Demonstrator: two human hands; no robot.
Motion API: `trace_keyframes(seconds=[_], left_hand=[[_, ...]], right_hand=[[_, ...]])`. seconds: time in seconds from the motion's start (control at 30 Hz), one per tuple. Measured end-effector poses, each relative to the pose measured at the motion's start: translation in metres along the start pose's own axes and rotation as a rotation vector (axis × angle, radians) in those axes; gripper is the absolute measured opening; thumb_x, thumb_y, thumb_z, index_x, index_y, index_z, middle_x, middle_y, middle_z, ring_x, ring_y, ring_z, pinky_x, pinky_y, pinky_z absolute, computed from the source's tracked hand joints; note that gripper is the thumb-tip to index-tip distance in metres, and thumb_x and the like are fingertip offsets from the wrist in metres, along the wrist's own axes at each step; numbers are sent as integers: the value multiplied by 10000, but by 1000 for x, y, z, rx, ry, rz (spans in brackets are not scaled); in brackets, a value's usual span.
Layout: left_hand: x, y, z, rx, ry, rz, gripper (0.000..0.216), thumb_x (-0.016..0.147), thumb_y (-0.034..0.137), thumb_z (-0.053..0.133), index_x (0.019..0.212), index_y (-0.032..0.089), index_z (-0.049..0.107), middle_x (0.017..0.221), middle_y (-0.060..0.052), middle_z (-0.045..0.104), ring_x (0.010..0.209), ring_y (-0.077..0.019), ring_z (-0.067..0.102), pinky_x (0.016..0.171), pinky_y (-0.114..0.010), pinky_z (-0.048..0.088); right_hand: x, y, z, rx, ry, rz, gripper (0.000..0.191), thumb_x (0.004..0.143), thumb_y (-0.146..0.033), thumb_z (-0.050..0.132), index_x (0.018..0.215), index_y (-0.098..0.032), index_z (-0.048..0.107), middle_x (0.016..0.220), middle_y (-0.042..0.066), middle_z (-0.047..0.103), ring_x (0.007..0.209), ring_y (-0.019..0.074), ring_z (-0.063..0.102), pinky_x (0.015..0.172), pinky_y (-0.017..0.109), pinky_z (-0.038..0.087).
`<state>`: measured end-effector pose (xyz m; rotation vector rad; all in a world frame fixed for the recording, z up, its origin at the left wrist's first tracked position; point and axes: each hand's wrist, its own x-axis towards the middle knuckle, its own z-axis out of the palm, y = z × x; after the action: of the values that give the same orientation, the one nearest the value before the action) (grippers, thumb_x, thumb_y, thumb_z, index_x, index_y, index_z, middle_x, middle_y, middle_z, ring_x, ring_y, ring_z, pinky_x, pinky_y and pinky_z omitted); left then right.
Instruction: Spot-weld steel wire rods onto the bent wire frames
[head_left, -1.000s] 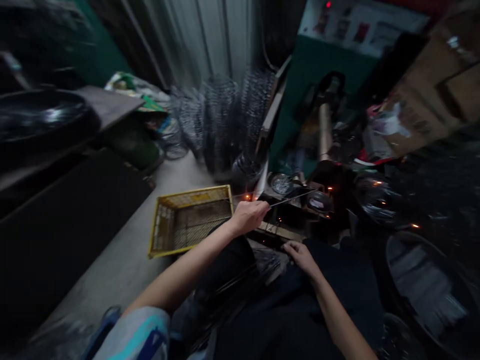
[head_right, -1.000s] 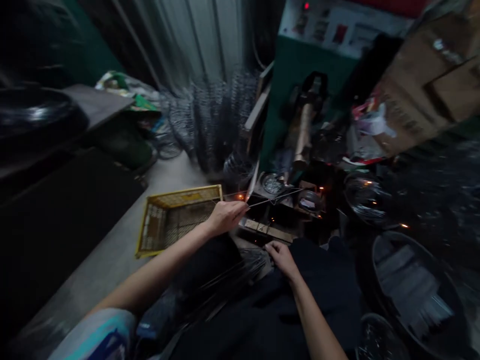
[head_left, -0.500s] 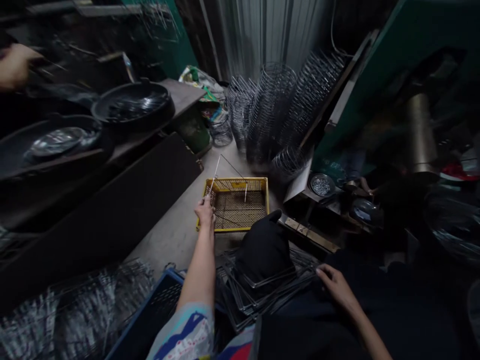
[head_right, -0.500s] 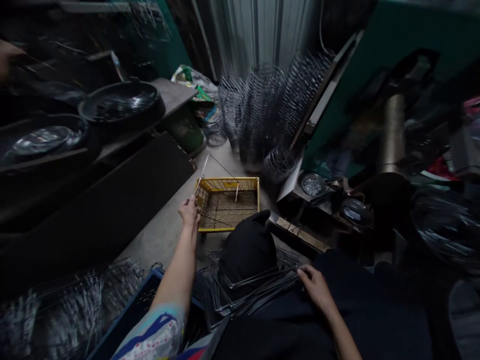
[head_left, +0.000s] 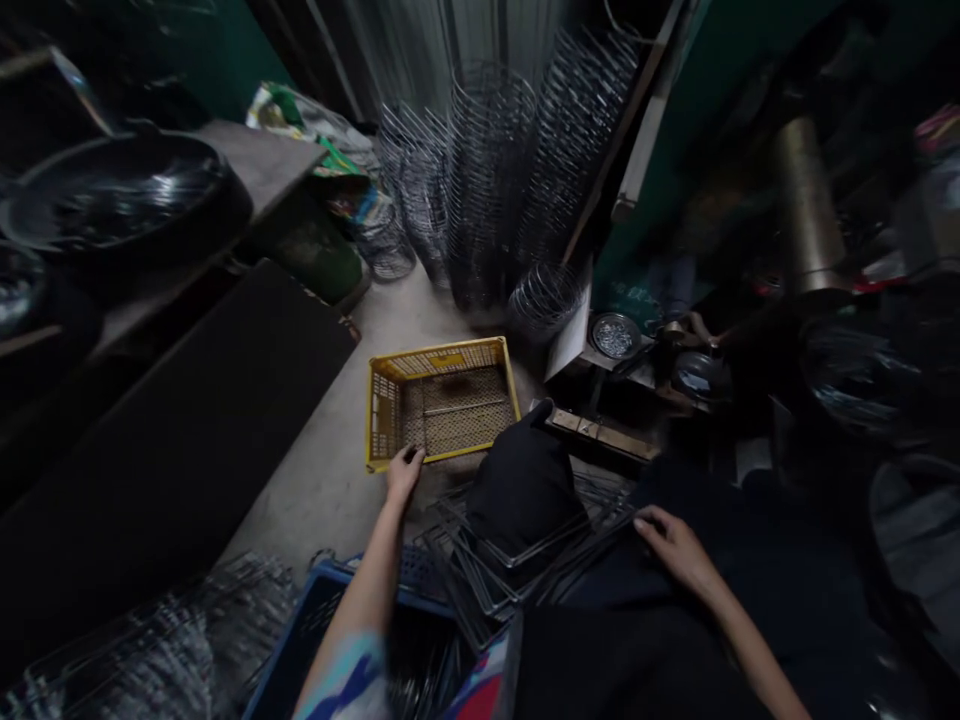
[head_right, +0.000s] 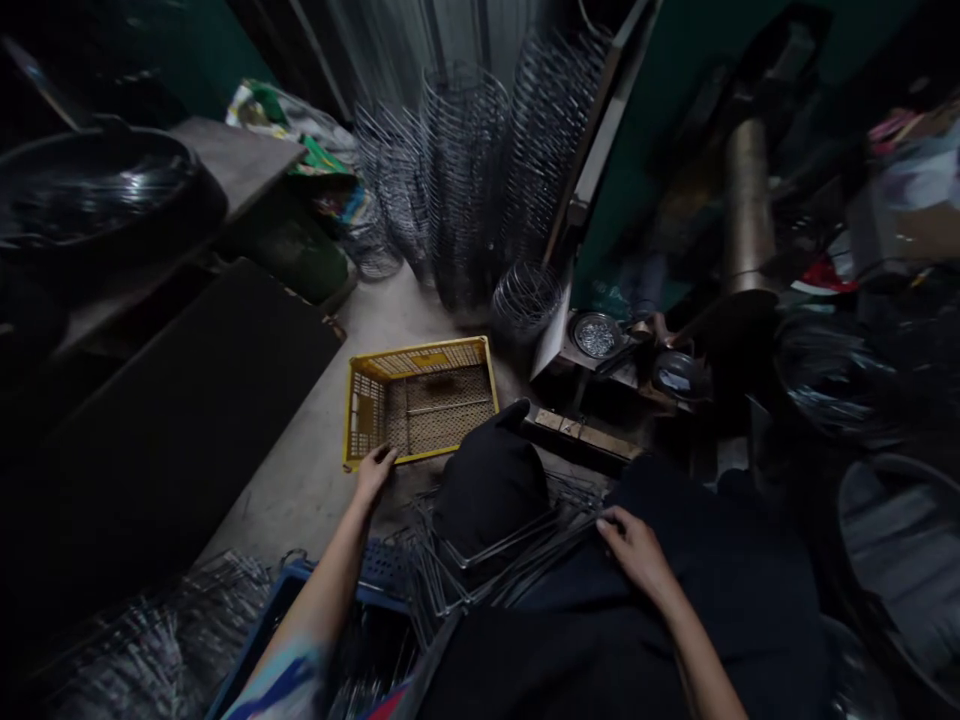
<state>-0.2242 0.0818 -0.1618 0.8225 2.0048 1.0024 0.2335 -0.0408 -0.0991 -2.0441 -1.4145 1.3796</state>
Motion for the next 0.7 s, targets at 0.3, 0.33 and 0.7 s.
trace_keyframes(seconds=[0.3,0.33,0.7], left_hand=[[-183,42,-1,477,-754,825,264,911,336,513,736,178,631,771,-47,556,783,-186,503,770,-305,418],[-188,44,2,519,-742,871,305,924,328,483,688,176,603,733,-41,530,753,-181,485,752,-301,411],[-115,111,30,738,-777,586,409,846,553,448,706,183,551,630,4,545,629,-158,520,614,-226,393]], right_hand=[[-8,-50,-91,-141,338,-237,360,886,-487,510,1010,-193,676,703,16,661,572,164,564,585,264,419],[-15,-49,-103,-111,383,-258,355,887,-484,517,1011,-191,675,733,19,670,590,164,581,591,261,427],[-88,129,-230,-248,1035,160,401,843,-459,543,1000,-127,704,758,96,704,720,251,651,676,336,488]])
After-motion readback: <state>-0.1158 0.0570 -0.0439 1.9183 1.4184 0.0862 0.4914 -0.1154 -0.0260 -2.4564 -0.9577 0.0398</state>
